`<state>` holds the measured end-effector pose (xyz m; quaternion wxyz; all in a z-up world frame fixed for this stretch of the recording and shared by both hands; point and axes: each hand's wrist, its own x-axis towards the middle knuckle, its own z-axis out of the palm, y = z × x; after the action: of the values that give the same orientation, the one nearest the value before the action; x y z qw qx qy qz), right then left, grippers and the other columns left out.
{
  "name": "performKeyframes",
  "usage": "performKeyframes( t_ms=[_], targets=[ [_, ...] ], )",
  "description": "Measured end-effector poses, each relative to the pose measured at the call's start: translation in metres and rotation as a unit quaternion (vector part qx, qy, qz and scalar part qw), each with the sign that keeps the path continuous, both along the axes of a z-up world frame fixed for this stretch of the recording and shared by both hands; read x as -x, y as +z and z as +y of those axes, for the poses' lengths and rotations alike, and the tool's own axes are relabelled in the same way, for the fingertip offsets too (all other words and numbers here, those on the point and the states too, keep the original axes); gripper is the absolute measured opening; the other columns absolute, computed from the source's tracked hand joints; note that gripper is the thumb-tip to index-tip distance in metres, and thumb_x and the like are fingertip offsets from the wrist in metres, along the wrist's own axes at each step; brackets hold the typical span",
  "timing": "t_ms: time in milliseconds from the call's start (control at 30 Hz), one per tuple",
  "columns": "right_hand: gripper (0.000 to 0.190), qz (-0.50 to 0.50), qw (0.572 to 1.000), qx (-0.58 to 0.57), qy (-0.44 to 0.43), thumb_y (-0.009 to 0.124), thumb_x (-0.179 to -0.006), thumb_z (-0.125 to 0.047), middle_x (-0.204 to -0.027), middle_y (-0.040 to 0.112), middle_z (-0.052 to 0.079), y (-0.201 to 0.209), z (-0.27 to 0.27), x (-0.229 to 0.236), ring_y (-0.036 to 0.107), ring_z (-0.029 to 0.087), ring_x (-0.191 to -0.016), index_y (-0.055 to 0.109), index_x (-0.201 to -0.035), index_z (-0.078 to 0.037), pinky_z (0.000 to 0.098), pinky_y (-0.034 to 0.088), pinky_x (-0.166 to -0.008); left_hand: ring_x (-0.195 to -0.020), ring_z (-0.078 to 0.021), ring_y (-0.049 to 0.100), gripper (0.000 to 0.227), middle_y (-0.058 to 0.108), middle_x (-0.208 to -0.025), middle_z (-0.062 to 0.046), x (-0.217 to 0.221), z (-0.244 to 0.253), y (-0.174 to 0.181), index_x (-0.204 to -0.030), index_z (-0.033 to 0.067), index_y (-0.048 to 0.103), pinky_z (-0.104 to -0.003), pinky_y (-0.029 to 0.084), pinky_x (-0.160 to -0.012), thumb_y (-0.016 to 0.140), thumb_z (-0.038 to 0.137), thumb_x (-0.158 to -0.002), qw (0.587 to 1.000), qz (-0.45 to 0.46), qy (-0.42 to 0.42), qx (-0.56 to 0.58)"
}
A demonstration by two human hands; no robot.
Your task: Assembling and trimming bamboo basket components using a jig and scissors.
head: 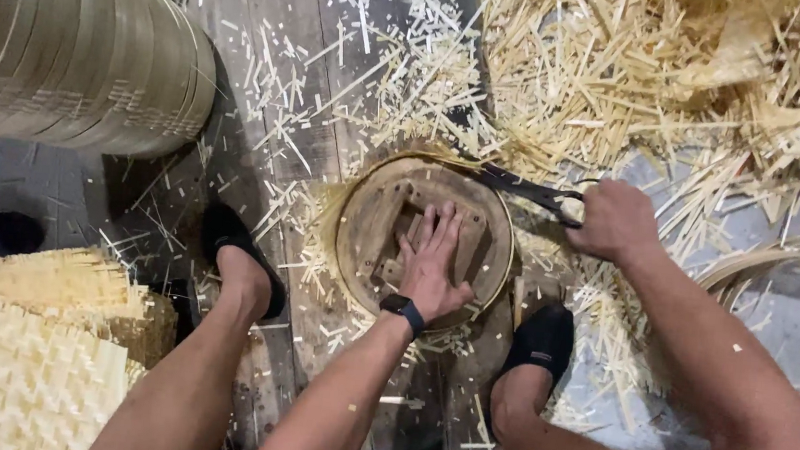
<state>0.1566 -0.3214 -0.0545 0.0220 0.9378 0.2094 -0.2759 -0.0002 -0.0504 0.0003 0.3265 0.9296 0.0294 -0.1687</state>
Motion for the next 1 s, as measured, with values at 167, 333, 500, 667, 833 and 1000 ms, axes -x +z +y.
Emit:
performKeyframes(
  t_ms=[167,333,500,667,833,1000],
  targets=[
    [0.072,-0.028,0.999,0.025,0.032,0.063,-0.080,-0.077,-0.073,0.055,0.005,0.012,0.062,-0.008,0.054,0.021,-0.067,0.069,-0.080,-0.005,0.0373,0.051,-0.065,-0.160,-0.0347,0.003,0.121,0.014,-0.172,-0.010,0.004,0.006,-0.002,-0.162,0.0151,0.017,-0.079,0.004,-0.116,0.085,0.020,-0.061,1.000,-0.003,-0.020,-0.002],
    [0.040,0.099,0.987,-0.029,-0.127,0.066,-0.091,-0.045,-0.074,0.056,0.008,-0.023,0.019,-0.008,0.054,0.025,-0.066,0.068,-0.081,-0.007,0.0436,0.056,-0.059,-0.159,-0.0392,0.005,0.119,0.014,-0.172,-0.011,0.012,0.034,0.007,-0.161,0.0180,0.022,-0.074,0.007,-0.119,0.085,0.018,-0.061,0.995,-0.005,-0.099,-0.015],
    [0.049,-0.044,0.999,0.008,0.003,0.077,-0.073,-0.058,-0.078,0.052,0.005,-0.016,0.010,0.005,0.049,0.019,-0.072,0.060,-0.080,-0.013,0.0399,0.052,-0.066,-0.157,-0.0412,0.012,0.109,0.017,-0.171,-0.009,0.014,0.037,-0.003,-0.158,0.0233,0.031,-0.066,0.007,-0.124,0.087,0.012,-0.065,0.991,-0.010,-0.135,0.015],
    [0.062,-0.023,0.999,0.036,0.013,0.068,-0.085,-0.070,-0.089,0.064,0.006,-0.007,0.064,-0.010,0.064,0.020,-0.082,0.068,-0.087,-0.008,0.0377,0.057,-0.072,-0.159,-0.0389,0.010,0.112,0.016,-0.173,-0.009,0.013,0.048,-0.009,-0.162,0.0255,0.028,-0.063,0.004,-0.126,0.086,0.008,-0.067,0.984,0.022,-0.177,-0.019],
    [0.039,0.033,0.995,-0.077,-0.052,0.066,-0.086,-0.050,-0.084,0.061,0.007,-0.021,0.013,-0.006,0.060,0.022,-0.080,0.070,-0.081,-0.012,0.0398,0.055,-0.075,-0.160,-0.0393,0.011,0.109,0.019,-0.175,-0.009,0.005,0.046,0.007,-0.165,0.0252,0.027,-0.058,0.005,-0.128,0.082,0.023,-0.071,0.976,0.031,-0.207,-0.059],
    [0.066,0.000,0.998,0.059,0.007,0.062,-0.091,-0.070,-0.088,0.064,0.012,0.034,0.039,-0.008,0.063,0.023,-0.082,0.068,-0.086,-0.004,0.0378,0.054,-0.073,-0.153,-0.0502,0.011,0.118,0.019,-0.161,-0.032,-0.016,-0.008,0.001,-0.158,-0.0035,0.021,-0.055,0.007,-0.125,0.066,0.074,-0.081,0.983,0.134,0.064,-0.109]
  ],
)
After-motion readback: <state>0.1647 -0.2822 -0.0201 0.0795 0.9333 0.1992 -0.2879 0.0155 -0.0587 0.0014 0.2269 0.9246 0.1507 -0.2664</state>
